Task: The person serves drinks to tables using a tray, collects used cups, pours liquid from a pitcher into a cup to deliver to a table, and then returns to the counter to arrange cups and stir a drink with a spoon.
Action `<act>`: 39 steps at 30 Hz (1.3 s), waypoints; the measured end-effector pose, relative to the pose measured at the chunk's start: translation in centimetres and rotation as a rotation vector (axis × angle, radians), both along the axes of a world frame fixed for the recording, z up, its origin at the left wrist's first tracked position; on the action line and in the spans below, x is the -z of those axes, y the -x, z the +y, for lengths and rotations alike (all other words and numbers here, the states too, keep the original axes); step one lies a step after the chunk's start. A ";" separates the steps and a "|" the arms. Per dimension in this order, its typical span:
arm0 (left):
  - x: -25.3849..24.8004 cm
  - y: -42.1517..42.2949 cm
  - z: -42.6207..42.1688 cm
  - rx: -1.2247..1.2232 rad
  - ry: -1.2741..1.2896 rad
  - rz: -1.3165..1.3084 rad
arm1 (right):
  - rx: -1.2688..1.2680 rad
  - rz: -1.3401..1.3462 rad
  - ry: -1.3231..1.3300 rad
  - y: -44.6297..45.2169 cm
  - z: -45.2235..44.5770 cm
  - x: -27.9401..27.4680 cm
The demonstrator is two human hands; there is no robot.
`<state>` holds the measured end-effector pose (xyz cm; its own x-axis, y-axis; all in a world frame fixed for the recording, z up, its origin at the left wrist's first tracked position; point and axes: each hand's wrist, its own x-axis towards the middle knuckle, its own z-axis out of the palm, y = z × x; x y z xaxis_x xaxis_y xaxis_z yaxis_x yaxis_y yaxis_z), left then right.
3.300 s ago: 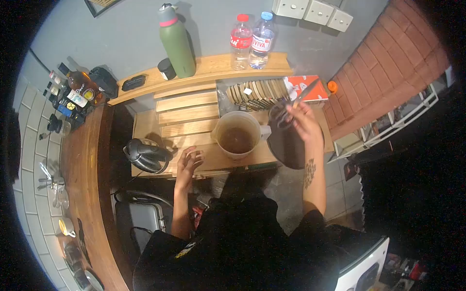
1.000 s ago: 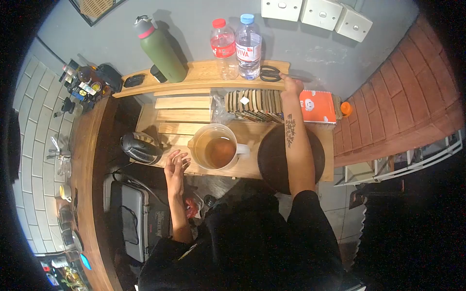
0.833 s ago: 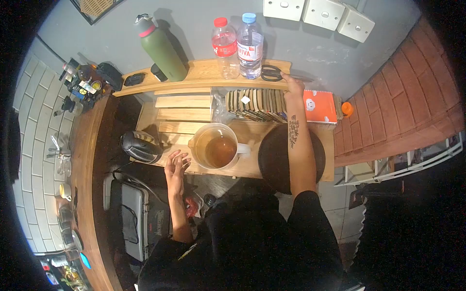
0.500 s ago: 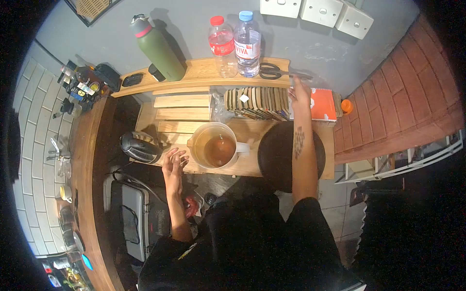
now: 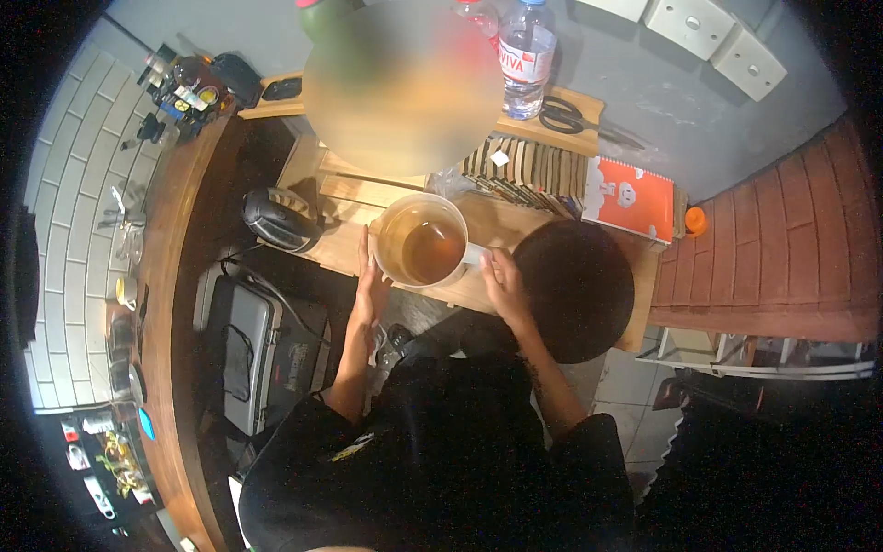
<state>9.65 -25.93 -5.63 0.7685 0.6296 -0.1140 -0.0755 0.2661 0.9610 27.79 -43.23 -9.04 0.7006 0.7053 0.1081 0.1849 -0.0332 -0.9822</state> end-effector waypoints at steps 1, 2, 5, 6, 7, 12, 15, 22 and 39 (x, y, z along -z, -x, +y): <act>0.1 -0.4 -0.5 -0.026 0.053 -0.069 | -0.008 0.000 0.001 0.4 0.4 0.4; 0.2 -0.9 -0.8 -0.051 0.104 -0.142 | 0.035 -0.028 0.020 0.6 0.8 0.6; 0.1 -1.5 -1.6 -0.055 0.068 -0.188 | 0.063 -0.063 0.030 0.5 0.9 -0.3; -0.1 -1.7 -1.9 -0.066 0.086 -0.212 | 0.057 -0.075 0.013 0.2 1.1 -0.9; 0.7 -1.9 -2.1 -0.114 -0.020 -0.167 | 0.049 -0.088 0.047 -0.2 1.1 -1.2; 0.6 -3.3 -3.3 -0.218 0.051 -0.277 | -0.055 -0.125 0.069 -2.5 2.1 -0.4; 0.1 -3.5 -4.0 -0.210 0.021 -0.234 | -0.009 -0.121 0.087 -4.0 3.0 0.3; 0.6 -0.5 -4.1 -0.291 -0.013 0.045 | 0.023 -0.138 0.099 -4.7 3.5 -0.3; -3.4 31.7 -28.8 -1.353 -0.109 -0.003 | -0.922 -0.271 -0.154 31.1 -0.6 -3.1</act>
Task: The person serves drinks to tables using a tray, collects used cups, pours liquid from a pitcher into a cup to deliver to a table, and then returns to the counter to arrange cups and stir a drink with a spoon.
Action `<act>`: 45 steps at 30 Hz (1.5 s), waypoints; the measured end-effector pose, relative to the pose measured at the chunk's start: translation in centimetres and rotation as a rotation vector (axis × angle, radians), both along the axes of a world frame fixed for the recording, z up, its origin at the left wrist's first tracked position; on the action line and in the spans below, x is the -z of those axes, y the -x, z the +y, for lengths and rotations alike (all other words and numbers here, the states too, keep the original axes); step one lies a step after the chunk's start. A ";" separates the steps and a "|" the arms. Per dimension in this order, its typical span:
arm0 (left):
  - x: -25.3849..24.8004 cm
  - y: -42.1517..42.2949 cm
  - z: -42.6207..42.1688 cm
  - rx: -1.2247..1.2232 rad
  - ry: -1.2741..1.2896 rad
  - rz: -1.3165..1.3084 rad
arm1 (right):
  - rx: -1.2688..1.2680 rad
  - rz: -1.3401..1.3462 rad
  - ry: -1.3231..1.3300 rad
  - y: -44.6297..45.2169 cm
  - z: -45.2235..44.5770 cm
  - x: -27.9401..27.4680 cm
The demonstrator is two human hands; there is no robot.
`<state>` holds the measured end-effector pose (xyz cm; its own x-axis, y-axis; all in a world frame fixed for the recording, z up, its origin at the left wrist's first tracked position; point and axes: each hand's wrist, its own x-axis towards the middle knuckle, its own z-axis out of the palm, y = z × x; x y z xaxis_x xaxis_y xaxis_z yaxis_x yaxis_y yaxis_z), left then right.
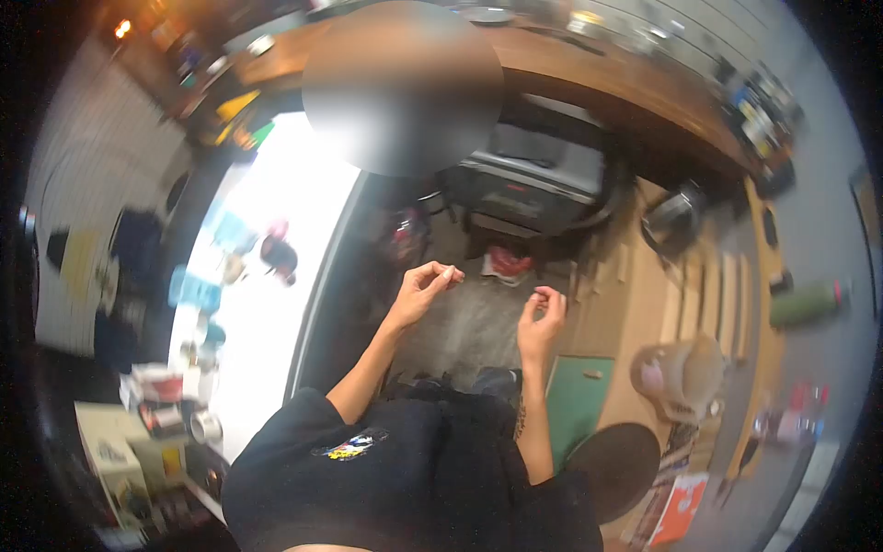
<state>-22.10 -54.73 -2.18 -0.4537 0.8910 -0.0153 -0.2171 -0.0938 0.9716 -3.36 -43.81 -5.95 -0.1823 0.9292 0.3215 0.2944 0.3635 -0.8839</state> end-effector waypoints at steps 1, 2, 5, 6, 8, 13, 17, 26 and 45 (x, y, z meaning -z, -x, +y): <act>0.0 1.4 -2.9 -0.070 0.002 -0.002 | -0.125 0.021 0.044 2.7 -1.8 0.0; 0.1 2.5 -6.0 -0.147 0.001 -0.007 | -0.227 0.016 0.065 5.3 -4.0 0.0; -0.2 4.7 -14.2 -0.359 0.055 -0.030 | -0.555 -0.041 0.162 11.9 -9.2 0.3; -0.1 5.0 -16.7 -0.440 0.079 -0.026 | -0.642 -0.055 0.200 13.6 -10.8 0.3; 0.1 5.4 -21.0 -0.580 0.119 -0.052 | -0.770 -0.077 0.237 16.8 -13.4 0.2; 1.5 6.1 -28.1 -0.809 0.046 -0.099 | -1.006 -0.090 0.278 23.3 -17.4 -0.2; 1.5 6.8 -29.6 -0.925 0.083 -0.176 | -1.044 -0.088 0.042 27.7 -19.6 -3.4; 1.9 13.7 -27.9 -1.054 0.127 -0.090 | -1.374 -0.362 -0.157 35.9 -19.2 -3.6; 5.0 21.4 -37.2 -2.046 0.505 0.251 | -1.559 -0.539 -0.229 39.1 -15.8 -3.7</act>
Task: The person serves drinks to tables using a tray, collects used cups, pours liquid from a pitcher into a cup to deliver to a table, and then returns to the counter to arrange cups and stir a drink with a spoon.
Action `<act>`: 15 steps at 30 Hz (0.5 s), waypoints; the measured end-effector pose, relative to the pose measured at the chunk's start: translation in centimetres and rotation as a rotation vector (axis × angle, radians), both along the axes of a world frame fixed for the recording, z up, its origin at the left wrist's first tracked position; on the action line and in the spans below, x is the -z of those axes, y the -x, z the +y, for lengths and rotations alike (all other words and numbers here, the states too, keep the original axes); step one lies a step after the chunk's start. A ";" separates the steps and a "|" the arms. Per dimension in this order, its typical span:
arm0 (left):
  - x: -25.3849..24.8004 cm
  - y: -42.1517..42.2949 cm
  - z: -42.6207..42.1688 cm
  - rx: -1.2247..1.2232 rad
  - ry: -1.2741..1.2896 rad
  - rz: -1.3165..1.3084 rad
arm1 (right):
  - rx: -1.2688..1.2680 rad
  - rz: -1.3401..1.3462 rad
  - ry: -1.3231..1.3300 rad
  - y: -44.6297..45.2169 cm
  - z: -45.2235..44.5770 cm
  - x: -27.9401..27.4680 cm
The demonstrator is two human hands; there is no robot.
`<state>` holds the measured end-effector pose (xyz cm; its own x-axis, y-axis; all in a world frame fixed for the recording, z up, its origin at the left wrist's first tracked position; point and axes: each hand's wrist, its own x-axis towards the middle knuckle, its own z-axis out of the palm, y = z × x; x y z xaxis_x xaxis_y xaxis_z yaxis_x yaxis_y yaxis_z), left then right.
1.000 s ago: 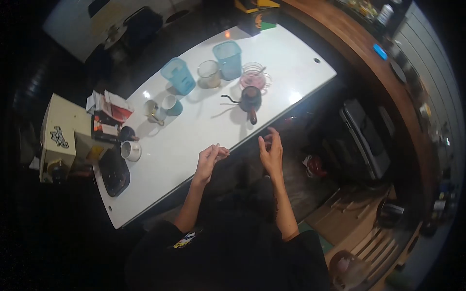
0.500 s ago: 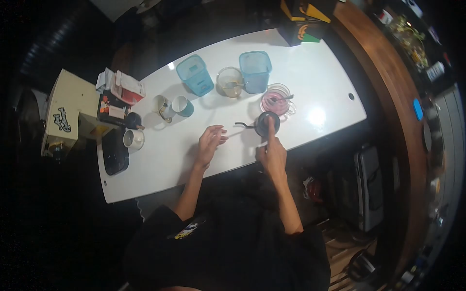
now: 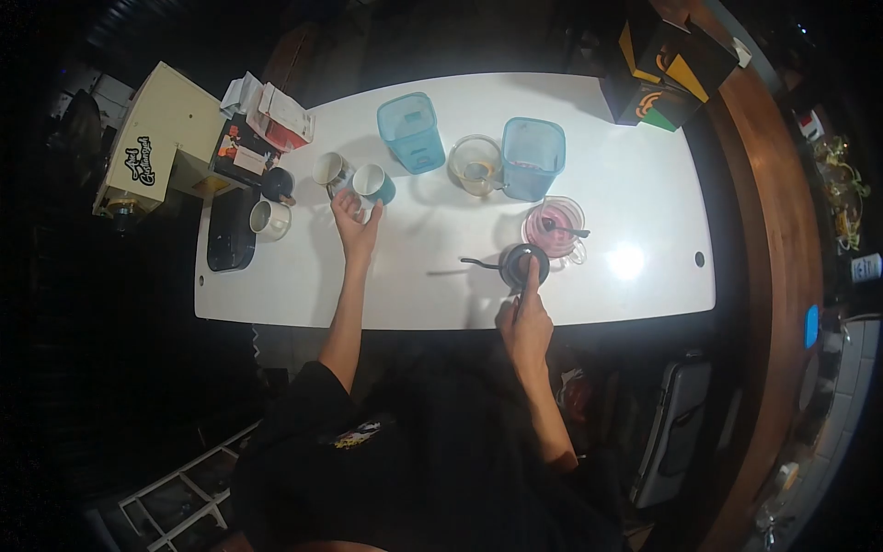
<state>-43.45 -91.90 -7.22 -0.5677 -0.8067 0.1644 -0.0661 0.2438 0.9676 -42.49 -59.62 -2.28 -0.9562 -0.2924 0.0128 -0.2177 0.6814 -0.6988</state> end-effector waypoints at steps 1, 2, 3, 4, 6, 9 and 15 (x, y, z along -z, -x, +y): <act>0.1 0.3 -0.2 -0.002 -0.001 0.002 | -0.003 0.020 0.000 0.0 0.0 0.2; 0.3 0.6 -0.4 0.011 0.024 0.011 | -0.005 0.042 0.000 0.1 0.1 0.2; 0.6 0.9 -0.6 0.027 0.049 0.021 | -0.004 0.045 -0.002 0.1 0.1 0.2; 0.9 1.4 -0.8 0.030 0.047 0.024 | -0.003 0.044 0.009 0.1 0.1 0.1; 1.2 2.2 -1.1 0.158 0.035 0.169 | 0.009 0.045 0.017 0.0 -0.1 -0.1; 1.2 2.8 -0.4 0.162 0.011 0.196 | 0.040 0.002 0.014 -0.1 -0.4 -0.4; 0.5 2.4 -0.2 0.220 0.154 0.120 | 0.084 0.028 -0.029 -0.7 -0.9 -0.6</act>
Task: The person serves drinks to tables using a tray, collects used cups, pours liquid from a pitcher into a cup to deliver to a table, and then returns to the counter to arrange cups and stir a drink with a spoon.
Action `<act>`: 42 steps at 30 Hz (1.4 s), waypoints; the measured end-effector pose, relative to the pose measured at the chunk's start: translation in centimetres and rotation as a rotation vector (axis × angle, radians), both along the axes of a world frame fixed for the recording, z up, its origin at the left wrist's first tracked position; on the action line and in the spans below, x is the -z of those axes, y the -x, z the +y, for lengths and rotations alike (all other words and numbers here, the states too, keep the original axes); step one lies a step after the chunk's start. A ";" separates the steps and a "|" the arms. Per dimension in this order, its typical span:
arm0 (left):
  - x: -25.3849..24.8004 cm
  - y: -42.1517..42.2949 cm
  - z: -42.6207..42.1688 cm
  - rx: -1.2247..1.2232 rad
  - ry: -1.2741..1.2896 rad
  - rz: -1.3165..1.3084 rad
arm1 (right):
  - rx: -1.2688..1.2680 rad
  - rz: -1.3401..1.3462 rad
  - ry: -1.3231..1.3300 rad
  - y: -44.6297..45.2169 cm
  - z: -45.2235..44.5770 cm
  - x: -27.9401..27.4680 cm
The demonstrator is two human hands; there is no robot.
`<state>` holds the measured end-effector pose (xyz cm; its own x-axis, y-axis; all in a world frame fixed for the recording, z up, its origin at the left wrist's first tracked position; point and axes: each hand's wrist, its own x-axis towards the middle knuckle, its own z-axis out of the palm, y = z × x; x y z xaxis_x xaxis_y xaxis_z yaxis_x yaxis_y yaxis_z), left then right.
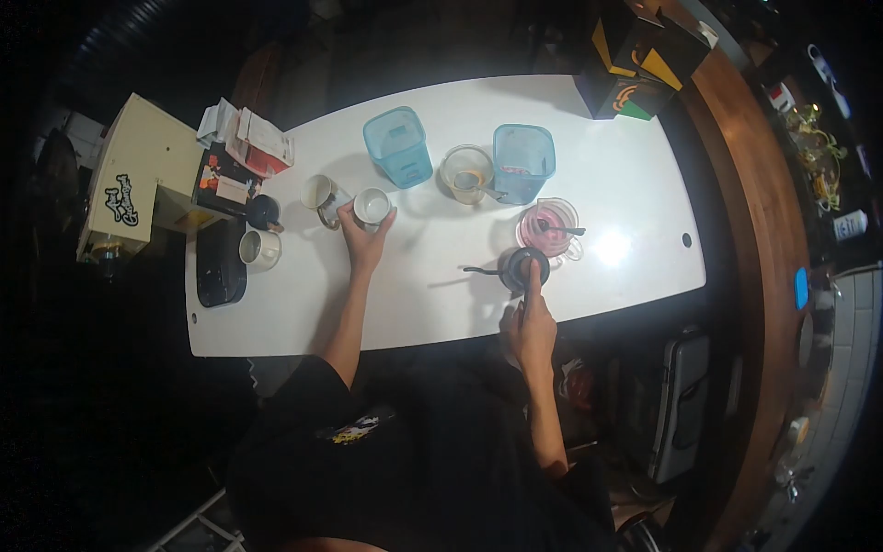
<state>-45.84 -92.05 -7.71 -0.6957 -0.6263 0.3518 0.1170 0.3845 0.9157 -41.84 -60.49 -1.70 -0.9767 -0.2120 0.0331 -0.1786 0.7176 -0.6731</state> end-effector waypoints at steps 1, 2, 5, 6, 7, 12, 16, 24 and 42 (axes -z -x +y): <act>-0.2 -0.3 0.1 0.013 -0.003 -0.001 | 0.017 -0.009 0.028 -0.2 -0.2 0.2; -0.4 -0.6 0.3 0.049 0.028 0.018 | 0.032 -0.017 0.055 -0.3 -0.5 0.3; -0.5 -1.5 1.0 0.097 0.087 0.043 | 0.086 0.028 0.051 -1.1 -1.1 1.0; -0.3 -1.8 1.2 0.137 0.103 0.053 | 0.092 0.029 0.046 -1.3 -1.3 1.0; -0.2 -2.1 1.3 0.178 0.119 0.063 | 0.118 0.025 0.030 -1.4 -1.5 1.1; -1.0 -3.8 1.6 0.344 0.078 0.024 | 0.213 0.024 -0.137 -2.1 -2.6 -0.2; -0.4 -4.5 1.5 0.452 0.001 0.032 | 0.288 0.027 -0.203 -2.2 -3.1 0.3; -0.1 -4.9 1.1 0.538 0.014 -0.012 | 0.323 0.121 -0.207 -2.5 -3.3 0.7; -0.1 -2.6 2.3 0.692 0.077 -0.118 | 0.453 0.161 -0.231 -2.8 2.8 0.4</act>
<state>-43.23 -89.79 -7.65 -0.9615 -0.0026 0.2749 0.2595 0.3218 0.9106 -38.99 -57.66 -2.09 -0.9584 0.2104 0.1929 0.0953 0.8729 -0.4784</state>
